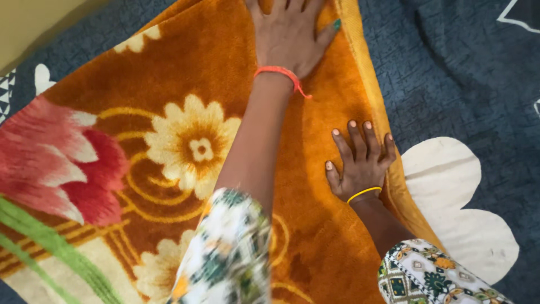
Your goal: The person folds a yellow blanket on a bed by lifting it, spreading it flat, smoothing the surface with their hands, and then folding it into a rectangular shape.
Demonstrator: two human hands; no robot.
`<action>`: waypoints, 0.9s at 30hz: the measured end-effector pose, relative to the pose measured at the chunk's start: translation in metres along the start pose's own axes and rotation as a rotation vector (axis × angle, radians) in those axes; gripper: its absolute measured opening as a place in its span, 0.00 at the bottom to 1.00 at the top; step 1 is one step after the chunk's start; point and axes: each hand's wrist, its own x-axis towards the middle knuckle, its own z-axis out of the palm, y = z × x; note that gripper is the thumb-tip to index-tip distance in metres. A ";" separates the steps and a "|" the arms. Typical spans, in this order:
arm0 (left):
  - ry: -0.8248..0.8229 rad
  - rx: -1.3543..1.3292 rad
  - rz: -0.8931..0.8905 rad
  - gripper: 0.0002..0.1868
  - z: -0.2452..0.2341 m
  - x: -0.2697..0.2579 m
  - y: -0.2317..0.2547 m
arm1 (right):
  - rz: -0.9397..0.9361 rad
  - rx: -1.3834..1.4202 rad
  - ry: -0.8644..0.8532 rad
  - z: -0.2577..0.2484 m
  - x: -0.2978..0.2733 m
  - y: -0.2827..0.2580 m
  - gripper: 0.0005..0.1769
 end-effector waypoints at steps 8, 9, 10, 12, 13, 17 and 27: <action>0.040 -0.021 -0.008 0.36 0.015 -0.179 -0.008 | -0.019 -0.024 0.040 0.003 0.001 0.000 0.33; -0.021 0.060 -0.047 0.39 0.015 -0.191 -0.029 | -0.023 -0.026 0.043 0.002 -0.001 0.000 0.33; -0.001 0.109 -0.044 0.38 0.012 -0.197 -0.050 | -0.026 -0.028 0.047 0.002 -0.003 0.000 0.33; -0.027 0.148 -0.099 0.37 0.003 -0.187 -0.091 | -0.034 -0.027 0.060 0.002 -0.002 -0.002 0.32; -0.078 0.136 -0.159 0.37 -0.006 -0.172 -0.112 | -0.038 -0.022 0.065 0.001 -0.001 -0.002 0.32; -0.035 0.106 -0.308 0.35 -0.045 -0.135 -0.157 | -0.050 -0.037 0.065 0.001 -0.001 -0.003 0.31; 0.041 -0.046 -0.110 0.35 0.007 -0.227 -0.071 | -0.077 -0.066 0.106 0.004 0.000 -0.007 0.32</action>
